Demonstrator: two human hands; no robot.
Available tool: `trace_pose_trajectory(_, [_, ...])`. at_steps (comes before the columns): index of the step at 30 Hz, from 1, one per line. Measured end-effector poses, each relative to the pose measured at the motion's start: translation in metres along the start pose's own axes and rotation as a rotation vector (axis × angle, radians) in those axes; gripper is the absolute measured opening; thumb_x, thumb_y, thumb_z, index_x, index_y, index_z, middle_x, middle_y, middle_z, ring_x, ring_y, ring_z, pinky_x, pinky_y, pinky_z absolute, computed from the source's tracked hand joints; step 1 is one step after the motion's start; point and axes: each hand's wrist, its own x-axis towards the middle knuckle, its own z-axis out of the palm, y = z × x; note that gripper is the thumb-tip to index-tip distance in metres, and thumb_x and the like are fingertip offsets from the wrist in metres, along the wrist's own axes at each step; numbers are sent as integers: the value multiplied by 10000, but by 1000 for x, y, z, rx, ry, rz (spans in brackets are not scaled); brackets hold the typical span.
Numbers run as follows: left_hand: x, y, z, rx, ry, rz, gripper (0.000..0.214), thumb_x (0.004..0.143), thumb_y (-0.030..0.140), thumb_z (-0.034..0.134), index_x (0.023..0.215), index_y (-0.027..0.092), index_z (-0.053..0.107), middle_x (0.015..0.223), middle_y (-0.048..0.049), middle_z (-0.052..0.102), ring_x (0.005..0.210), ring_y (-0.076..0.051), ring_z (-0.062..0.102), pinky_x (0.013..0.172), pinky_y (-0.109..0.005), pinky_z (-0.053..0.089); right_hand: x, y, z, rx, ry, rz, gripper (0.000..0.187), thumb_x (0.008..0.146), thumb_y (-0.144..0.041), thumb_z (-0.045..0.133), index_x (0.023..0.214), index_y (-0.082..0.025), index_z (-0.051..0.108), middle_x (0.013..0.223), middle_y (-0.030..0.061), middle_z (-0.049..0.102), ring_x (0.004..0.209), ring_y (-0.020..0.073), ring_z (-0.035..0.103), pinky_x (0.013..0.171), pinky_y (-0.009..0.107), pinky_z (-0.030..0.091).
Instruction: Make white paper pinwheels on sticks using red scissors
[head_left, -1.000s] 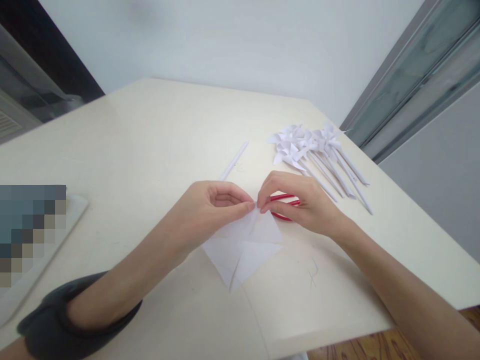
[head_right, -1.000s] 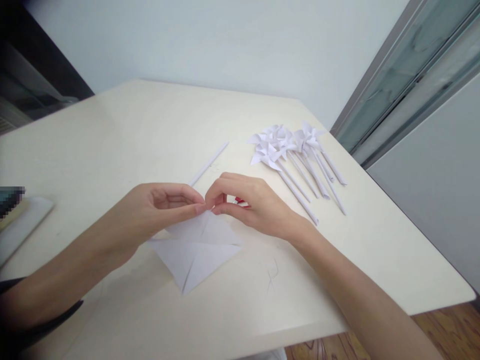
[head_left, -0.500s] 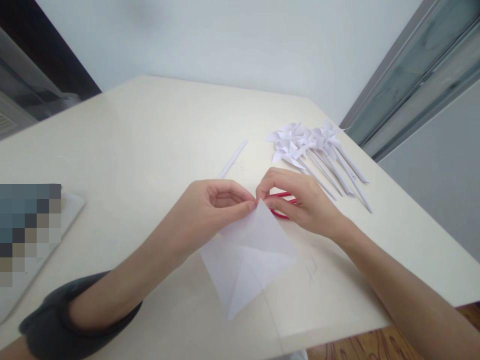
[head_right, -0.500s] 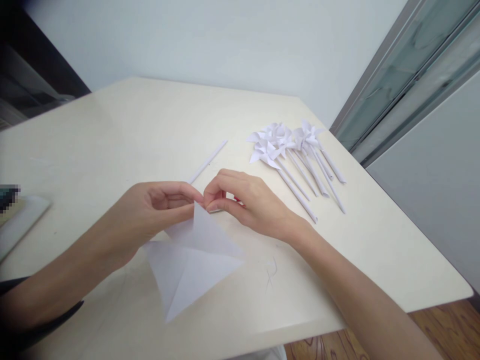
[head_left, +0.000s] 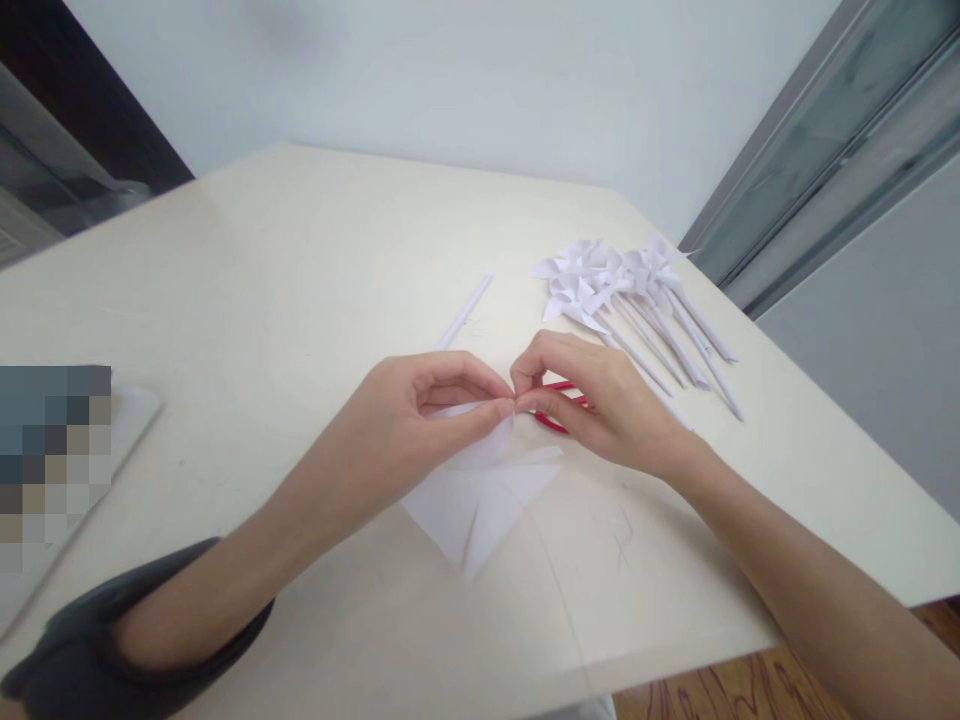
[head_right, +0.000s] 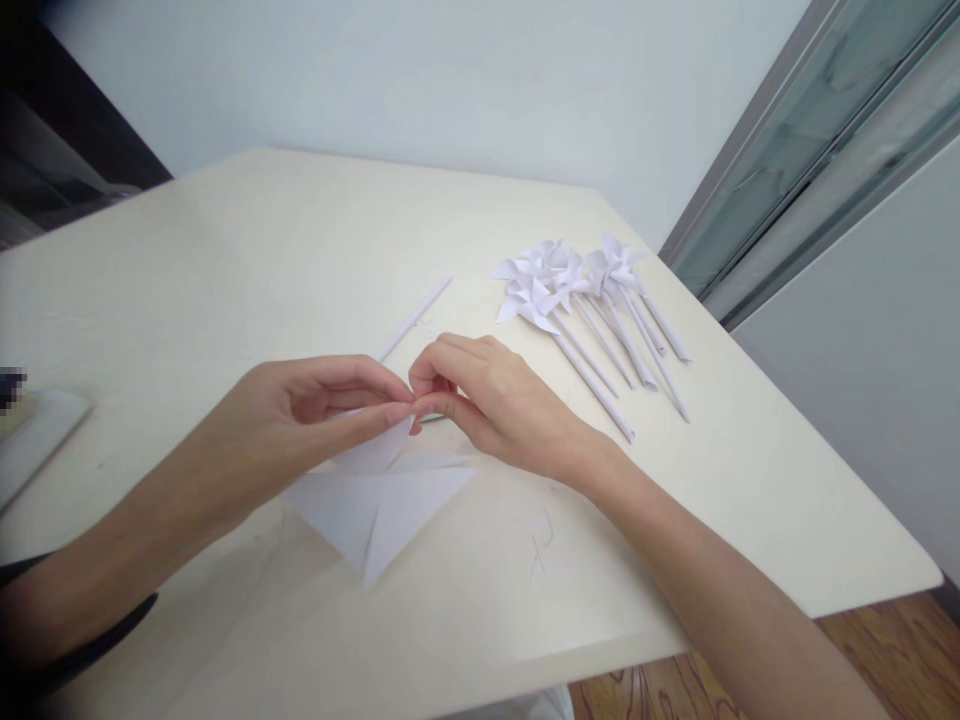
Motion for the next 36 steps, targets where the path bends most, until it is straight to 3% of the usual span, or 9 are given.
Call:
trace_pose_trajectory(3, [1,-2,-2,17,-65,-28,111,726,338,661,770,238,680,859,1,721,875,-216,658,748,-267,499,0,0,-1,-42,-52,-28,108,876,-159,505,770,-179,502,752,-16,553,700,107,491,749,256,382])
trace_pose_trajectory(10, [5,-6,-1,-19,-111,-189,144,683,361,684,700,223,646,672,9,695,588,-148,598,495,-201,398,0,2,0,173,-104,4,64,861,-178,549,800,-163,533,798,-8,585,733,93,543,711,214,423])
trace_pose_trajectory(14, [7,-7,-3,-124,-42,-250,188,678,395,688,743,227,633,653,15,667,518,-133,571,432,-191,363,0,5,-4,240,-98,195,167,915,-290,454,892,-166,563,913,25,618,822,118,571,717,239,438])
trace_pose_trajectory(19, [11,-21,-13,-170,278,-84,237,712,448,673,801,241,598,710,48,607,485,-70,480,397,-157,323,-3,15,-16,405,-304,405,223,891,-368,481,923,-169,576,879,28,639,740,110,589,636,237,451])
trace_pose_trajectory(25, [19,-34,-15,-96,270,-55,222,774,443,608,873,245,607,802,15,622,640,-133,556,470,-195,378,-1,15,-18,250,-123,411,92,832,-237,543,781,-163,560,788,-5,618,718,97,577,636,221,437])
trace_pose_trajectory(28, [19,-32,-13,5,404,148,202,850,415,525,936,255,614,1009,1,637,921,-169,575,671,-218,450,0,10,-19,175,-132,389,78,829,-215,536,789,-168,583,806,2,635,749,109,587,647,226,442])
trace_pose_trajectory(30, [17,-28,-11,55,340,230,171,846,389,548,925,259,625,986,10,656,945,-162,588,724,-211,454,0,8,-19,155,-109,373,78,826,-214,541,787,-168,590,809,4,642,758,114,591,663,234,450])
trace_pose_trajectory(34, [14,-17,-8,80,-51,43,122,805,336,605,799,227,659,729,21,671,676,-138,627,573,-200,474,1,6,-19,176,-8,358,73,817,-204,558,775,-157,595,775,8,641,738,114,593,698,252,462])
trace_pose_trajectory(36, [13,-13,-6,69,-113,-14,121,803,322,604,837,222,664,788,10,690,733,-151,643,615,-209,502,1,6,-17,193,-7,356,78,816,-204,561,780,-154,609,763,7,643,716,109,593,682,248,460])
